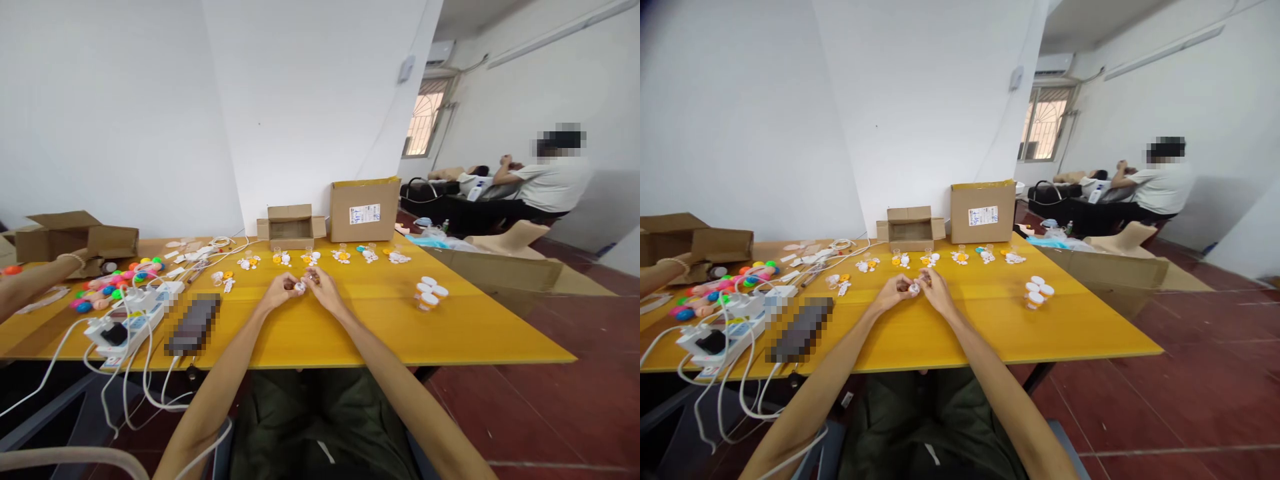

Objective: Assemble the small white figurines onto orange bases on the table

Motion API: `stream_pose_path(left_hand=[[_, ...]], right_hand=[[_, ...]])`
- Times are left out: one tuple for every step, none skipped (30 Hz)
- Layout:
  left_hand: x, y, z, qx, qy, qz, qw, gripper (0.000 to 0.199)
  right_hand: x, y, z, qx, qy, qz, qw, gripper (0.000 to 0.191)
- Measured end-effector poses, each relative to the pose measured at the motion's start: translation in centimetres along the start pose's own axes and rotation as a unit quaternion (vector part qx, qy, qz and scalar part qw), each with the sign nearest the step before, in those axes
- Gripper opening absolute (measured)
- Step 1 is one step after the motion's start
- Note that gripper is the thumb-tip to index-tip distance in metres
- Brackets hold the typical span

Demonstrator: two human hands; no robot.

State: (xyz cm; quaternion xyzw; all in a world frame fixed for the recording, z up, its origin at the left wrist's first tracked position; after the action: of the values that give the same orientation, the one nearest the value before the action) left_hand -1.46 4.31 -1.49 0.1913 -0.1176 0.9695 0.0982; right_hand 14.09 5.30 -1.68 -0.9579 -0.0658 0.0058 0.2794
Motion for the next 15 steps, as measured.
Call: stream_pose_path(left_hand=[[0.0,0.0,0.0,0.000,-0.005,0.003,1.000,0.038],[0.0,0.0,0.0,0.000,-0.010,0.006,1.000,0.038],[0.1,0.0,-0.1,-0.001,-0.014,0.009,1.000,0.038],[0.1,0.0,-0.1,-0.002,-0.018,0.011,1.000,0.038],[0.1,0.0,-0.1,-0.002,-0.021,0.011,1.000,0.038],[0.0,0.1,-0.1,-0.003,-0.023,0.010,1.000,0.038],[0.0,0.1,-0.2,-0.003,-0.024,0.008,1.000,0.038],[0.0,0.1,-0.2,-0.004,-0.026,0.006,1.000,0.038],[0.0,0.2,-0.1,-0.005,-0.028,0.004,1.000,0.038],[0.0,0.2,-0.1,-0.007,-0.031,0.002,0.999,0.038],[0.0,0.3,0.0,-0.008,-0.034,0.000,0.999,0.038],[0.0,0.3,0.0,-0.009,-0.036,-0.003,0.999,0.038],[0.0,0.4,0.1,-0.010,-0.037,-0.007,0.999,0.038],[-0.1,0.5,0.2,-0.010,-0.037,-0.013,0.999,0.038],[-0.1,0.5,0.3,-0.012,-0.035,-0.019,0.999,0.038]], right_hand=[[0.1,0.0,-0.2,0.007,0.004,0.012,1.000,0.022],[0.3,0.0,-0.4,0.015,0.013,0.026,0.999,0.021],[0.5,0.0,-0.6,0.022,0.027,0.040,0.999,0.020],[0.7,0.0,-0.8,0.029,0.047,0.052,0.997,0.019],[1.0,0.1,-0.9,0.034,0.072,0.061,0.995,0.018],[1.1,0.1,-1.0,0.038,0.103,0.066,0.992,0.016],[1.3,0.2,-1.0,0.038,0.139,0.064,0.988,0.013],[1.3,0.2,-0.9,0.033,0.175,0.056,0.982,0.011],[1.3,0.3,-0.6,0.025,0.210,0.044,0.976,0.009],[1.3,0.3,-0.3,0.014,0.239,0.030,0.971,0.007],[1.2,0.3,0.0,0.004,0.259,0.015,0.966,0.007],[1.1,0.2,0.4,-0.004,0.269,0.003,0.963,0.007],[1.0,0.2,0.7,-0.009,0.269,-0.007,0.963,0.009],[0.9,0.1,1.0,-0.010,0.260,-0.015,0.966,0.012],[0.8,0.0,1.2,-0.008,0.244,-0.021,0.969,0.015]])
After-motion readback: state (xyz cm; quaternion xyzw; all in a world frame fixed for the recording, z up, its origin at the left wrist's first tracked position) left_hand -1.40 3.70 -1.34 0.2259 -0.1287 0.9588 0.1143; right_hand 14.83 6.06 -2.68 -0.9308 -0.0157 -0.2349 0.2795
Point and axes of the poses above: each hand's wrist, its own y-axis away from the middle knuckle, its own x-axis out of the back of the hand, z = x × y, the point moved 4 cm from there along -y, towards the middle knuckle, and after that the axes turned 12 degrees about -y, right-handed, at the moved point
